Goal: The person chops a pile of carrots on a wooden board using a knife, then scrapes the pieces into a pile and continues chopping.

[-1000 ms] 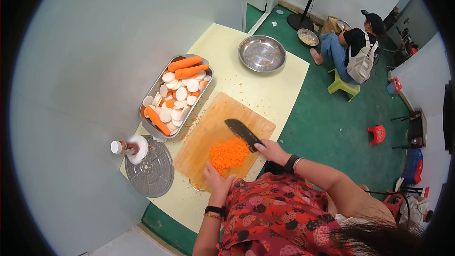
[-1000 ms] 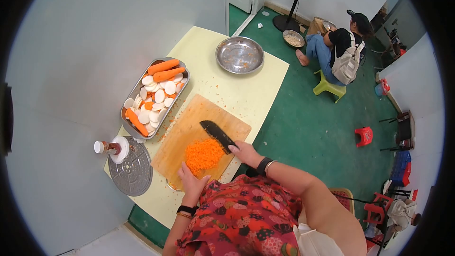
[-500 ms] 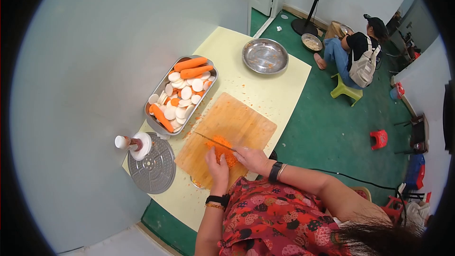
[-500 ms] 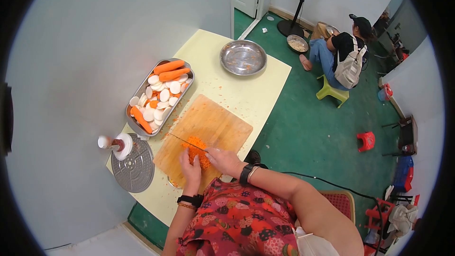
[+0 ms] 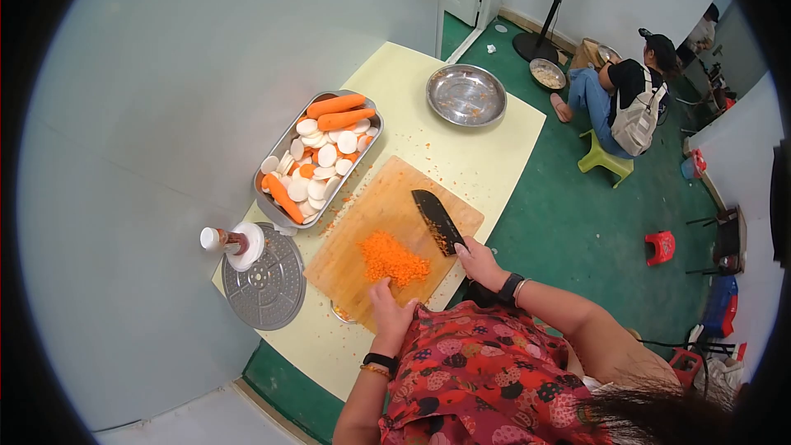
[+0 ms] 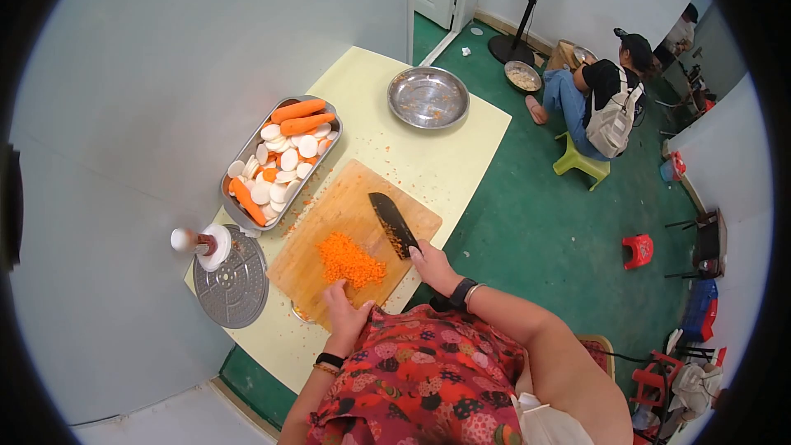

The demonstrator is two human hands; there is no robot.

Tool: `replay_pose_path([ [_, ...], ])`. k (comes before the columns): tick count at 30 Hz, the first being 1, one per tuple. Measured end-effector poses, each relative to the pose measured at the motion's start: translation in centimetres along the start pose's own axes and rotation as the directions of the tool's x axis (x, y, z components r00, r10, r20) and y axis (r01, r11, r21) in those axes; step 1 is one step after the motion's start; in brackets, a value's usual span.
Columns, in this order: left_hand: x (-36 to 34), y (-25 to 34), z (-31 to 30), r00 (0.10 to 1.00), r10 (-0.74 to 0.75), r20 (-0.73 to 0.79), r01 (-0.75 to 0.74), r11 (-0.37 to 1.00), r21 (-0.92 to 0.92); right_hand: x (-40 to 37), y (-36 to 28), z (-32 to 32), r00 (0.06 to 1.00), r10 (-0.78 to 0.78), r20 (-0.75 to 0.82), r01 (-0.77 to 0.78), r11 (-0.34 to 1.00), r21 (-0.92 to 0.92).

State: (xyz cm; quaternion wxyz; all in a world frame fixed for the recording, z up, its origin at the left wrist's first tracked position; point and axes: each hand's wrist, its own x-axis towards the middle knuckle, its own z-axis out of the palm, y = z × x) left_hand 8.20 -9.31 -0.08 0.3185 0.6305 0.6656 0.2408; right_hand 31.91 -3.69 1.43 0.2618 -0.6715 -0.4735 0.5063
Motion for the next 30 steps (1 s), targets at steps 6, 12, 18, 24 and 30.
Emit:
replay_pose_path([
  [6,1.4,0.3,2.0,0.987,0.157,-0.035,-0.159,0.986,-0.06,-1.6,0.9,1.7,0.998,0.011,0.058,-0.009,1.0,-0.025],
  [12,3.7,1.6,2.6,0.979,0.188,-0.083,-0.197,0.972,-0.13,-1.3,0.7,5.1,0.983,-0.143,0.114,0.155,0.982,-0.104],
  [18,5.5,1.2,1.4,0.945,0.206,-0.253,-0.242,0.963,-0.121,-1.7,-3.8,5.2,0.947,-0.292,0.131,0.309,0.941,-0.14],
  [24,6.6,-0.1,-0.7,0.943,0.101,-0.316,-0.162,0.972,-0.172,-1.7,-6.3,4.7,0.888,-0.432,0.158,0.458,0.861,-0.222],
  [30,4.8,-1.8,-1.8,0.938,0.017,-0.347,-0.055,0.993,-0.102,-0.8,-6.4,4.8,0.773,-0.609,0.178,0.635,0.745,-0.207],
])
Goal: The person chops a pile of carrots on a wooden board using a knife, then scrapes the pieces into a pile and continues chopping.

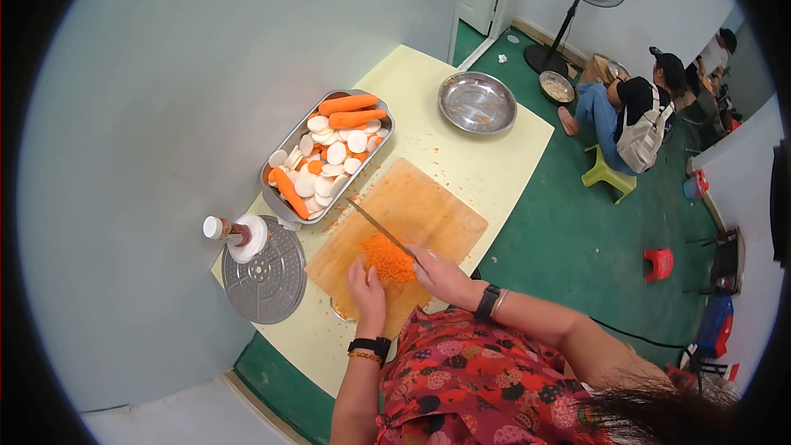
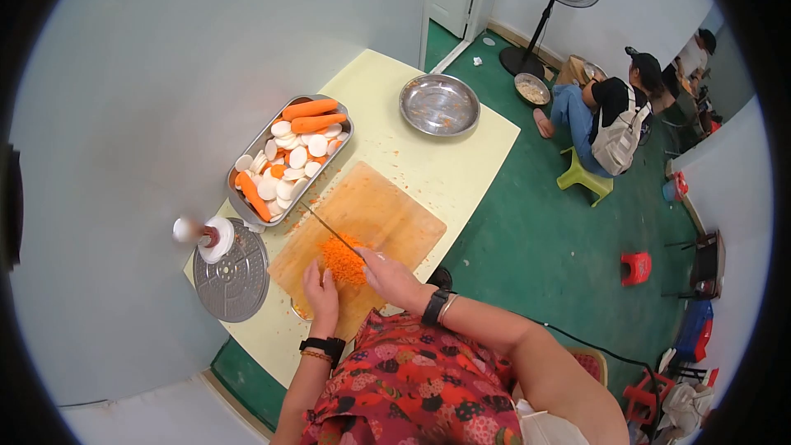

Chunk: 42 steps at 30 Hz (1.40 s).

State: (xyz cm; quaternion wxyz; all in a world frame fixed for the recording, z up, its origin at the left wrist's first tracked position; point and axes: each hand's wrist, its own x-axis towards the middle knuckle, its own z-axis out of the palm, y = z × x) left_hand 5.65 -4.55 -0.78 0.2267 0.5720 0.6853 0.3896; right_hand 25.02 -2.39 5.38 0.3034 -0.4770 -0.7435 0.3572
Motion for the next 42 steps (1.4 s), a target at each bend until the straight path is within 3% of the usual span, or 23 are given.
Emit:
replay_pose_path([
  [3,-1.3,-1.5,-0.3,0.997,-0.024,0.072,0.016,0.994,0.106,-0.2,-0.9,-0.4,0.998,0.038,0.051,-0.034,0.996,-0.078],
  [6,-2.0,0.9,-1.6,0.915,-0.256,0.312,0.143,0.929,0.342,-0.3,-0.7,-0.7,0.956,0.2,0.216,-0.187,0.979,-0.077],
  [9,-2.2,1.4,-1.7,0.831,-0.402,0.385,0.236,0.881,0.41,-0.7,-0.8,-0.6,0.956,0.181,0.229,-0.162,0.982,-0.099],
  [12,-2.0,1.9,-1.9,0.786,-0.444,0.429,0.229,0.855,0.466,-0.9,-0.9,-0.2,0.971,0.078,0.225,-0.046,0.988,-0.146],
  [15,-1.6,2.4,-1.5,0.766,-0.489,0.417,0.264,0.831,0.49,-0.3,0.1,0.9,0.933,0.176,0.314,-0.108,0.969,-0.223],
  [18,-1.5,2.1,-1.3,0.774,-0.478,0.415,0.285,0.848,0.446,-0.3,1.0,1.5,0.938,0.156,0.309,-0.07,0.96,-0.27],
  [21,-1.6,1.4,-0.8,0.821,-0.39,0.417,0.242,0.899,0.364,-0.9,1.0,1.3,0.961,0.073,0.267,-0.019,0.98,-0.198],
  [27,-1.3,1.9,-0.8,0.81,-0.417,0.413,0.249,0.881,0.402,-0.4,1.4,1.4,0.93,0.145,0.338,-0.056,0.965,-0.257],
  [30,-1.5,1.5,-0.6,0.813,-0.405,0.419,0.247,0.891,0.382,-0.8,0.7,1.1,0.956,0.044,0.289,0.012,0.982,-0.191],
  [36,-1.4,1.8,-0.8,0.823,-0.404,0.4,0.24,0.885,0.4,-0.4,1.5,1.5,0.93,0.127,0.344,-0.022,0.956,-0.293],
  [42,-1.6,1.0,-0.5,0.822,-0.389,0.415,0.223,0.891,0.394,-0.8,0.8,1.1,0.954,0.06,0.293,0.028,0.958,-0.285],
])
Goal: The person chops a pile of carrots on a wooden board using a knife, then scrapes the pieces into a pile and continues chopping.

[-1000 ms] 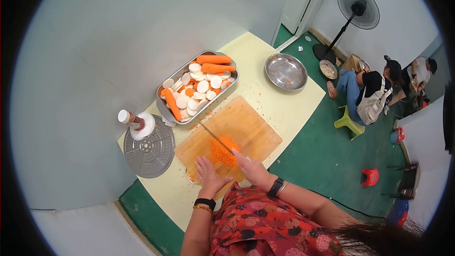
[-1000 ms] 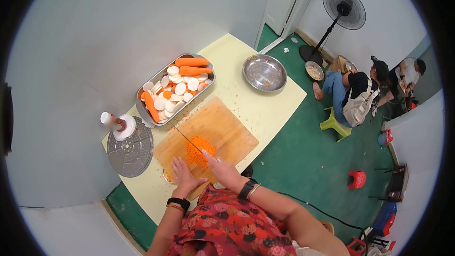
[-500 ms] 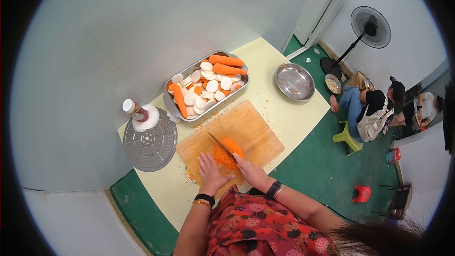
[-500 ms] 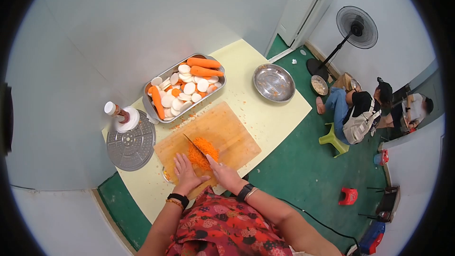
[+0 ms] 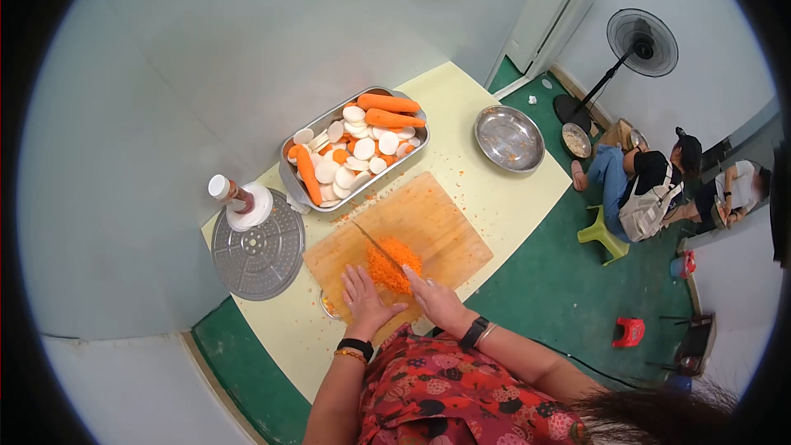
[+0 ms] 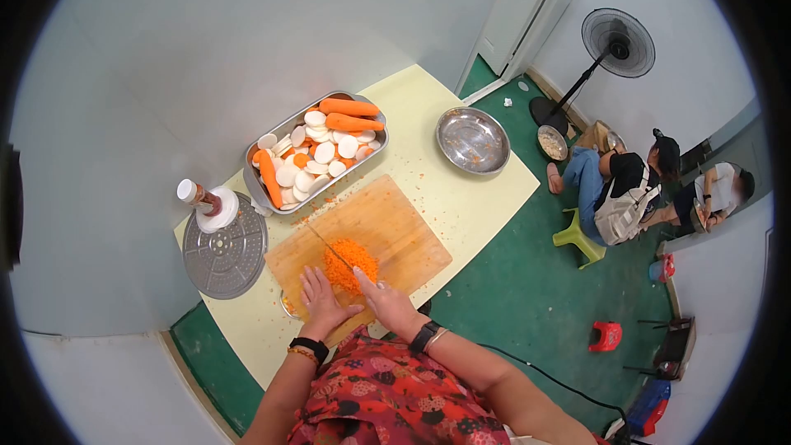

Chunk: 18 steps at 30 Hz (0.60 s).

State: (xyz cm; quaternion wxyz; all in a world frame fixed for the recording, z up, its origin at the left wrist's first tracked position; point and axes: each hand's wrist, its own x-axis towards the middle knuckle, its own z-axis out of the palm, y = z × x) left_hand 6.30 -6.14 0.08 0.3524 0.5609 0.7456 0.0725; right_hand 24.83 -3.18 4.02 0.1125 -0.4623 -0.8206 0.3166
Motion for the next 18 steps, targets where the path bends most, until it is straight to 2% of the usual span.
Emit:
replay_pose_path([
  [3,0.0,0.0,0.1,1.0,-0.002,-0.007,0.002,1.0,0.019,0.5,0.6,0.4,0.992,0.111,0.06,-0.11,0.994,-0.013],
  [6,0.0,0.1,-0.1,1.0,-0.01,0.004,0.01,1.0,0.008,0.4,0.0,-0.9,0.982,0.14,0.129,-0.147,0.988,0.046],
  [12,0.1,0.2,0.0,1.0,-0.017,0.01,0.017,1.0,0.024,0.4,1.0,0.2,0.992,0.116,0.05,-0.117,0.993,0.017],
  [18,0.0,0.4,-0.1,0.999,-0.032,0.013,0.032,0.999,0.017,0.1,0.1,-0.9,0.994,0.103,0.034,-0.105,0.992,0.073],
])
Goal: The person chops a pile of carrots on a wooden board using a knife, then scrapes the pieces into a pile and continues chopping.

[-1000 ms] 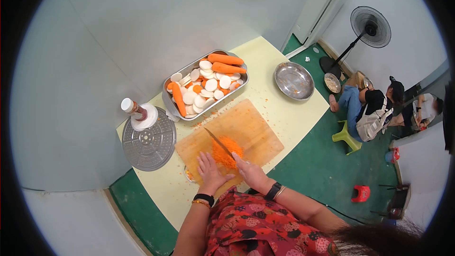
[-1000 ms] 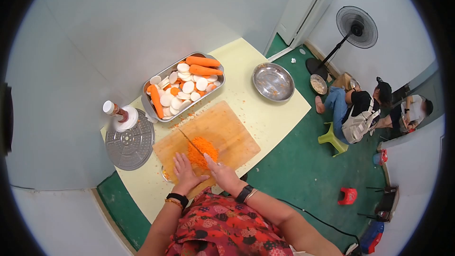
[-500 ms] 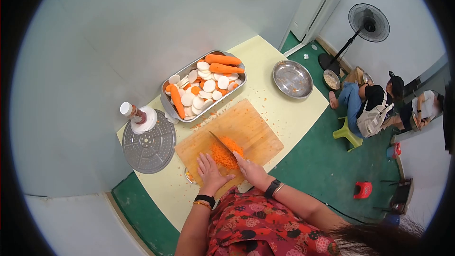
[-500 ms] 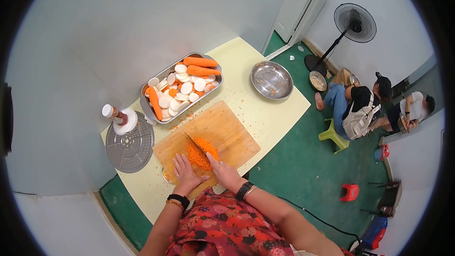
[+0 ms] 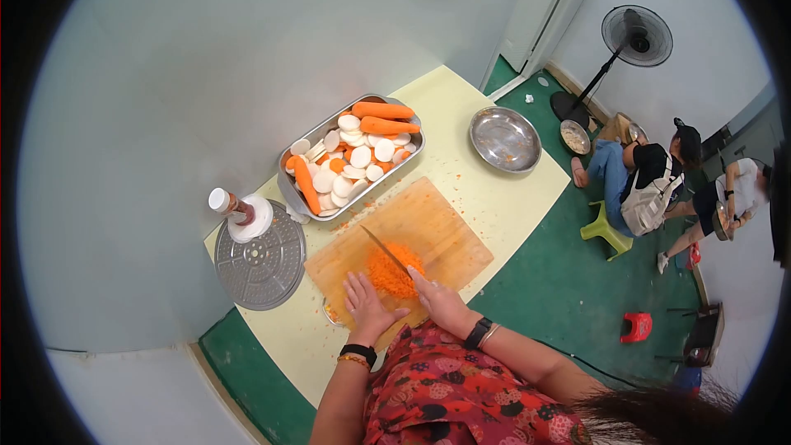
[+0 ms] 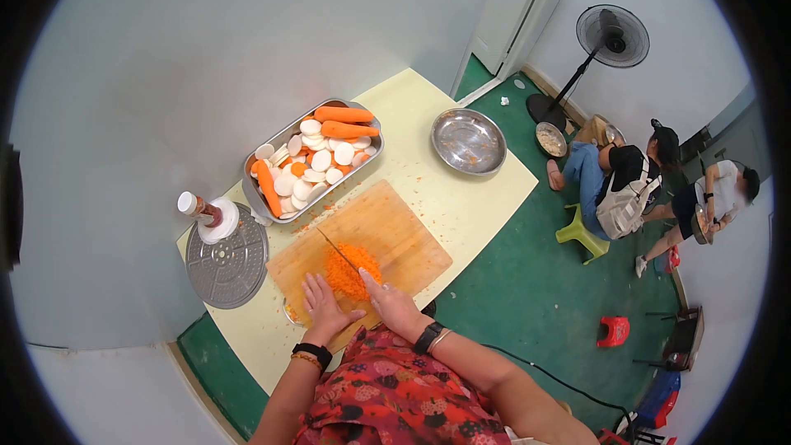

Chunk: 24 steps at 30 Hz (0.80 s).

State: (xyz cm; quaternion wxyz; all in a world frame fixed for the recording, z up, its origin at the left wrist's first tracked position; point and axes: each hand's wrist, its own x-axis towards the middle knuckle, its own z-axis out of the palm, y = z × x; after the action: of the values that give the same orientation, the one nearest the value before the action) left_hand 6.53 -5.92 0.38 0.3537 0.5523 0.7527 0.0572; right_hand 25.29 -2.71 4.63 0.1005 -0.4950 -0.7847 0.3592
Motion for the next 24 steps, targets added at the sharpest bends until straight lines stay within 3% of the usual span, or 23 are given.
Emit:
replay_pose_path([
  [4,0.0,-0.2,0.2,1.0,0.011,-0.006,-0.011,1.0,0.013,0.5,1.2,1.6,0.998,-0.027,-0.056,0.024,0.999,-0.047],
  [15,0.0,0.2,-0.2,1.0,-0.02,0.018,0.02,0.999,0.027,0.5,0.4,1.3,1.0,-0.018,0.019,0.019,0.999,-0.047],
  [18,-0.1,0.0,0.1,1.0,-0.001,-0.006,0.001,1.0,0.003,0.0,-0.1,0.8,0.993,-0.103,-0.061,0.101,0.994,-0.033],
  [24,-0.1,-0.1,0.1,1.0,0.009,-0.005,-0.009,1.0,-0.003,0.3,0.1,1.0,1.0,-0.017,0.021,0.018,0.999,-0.044],
])
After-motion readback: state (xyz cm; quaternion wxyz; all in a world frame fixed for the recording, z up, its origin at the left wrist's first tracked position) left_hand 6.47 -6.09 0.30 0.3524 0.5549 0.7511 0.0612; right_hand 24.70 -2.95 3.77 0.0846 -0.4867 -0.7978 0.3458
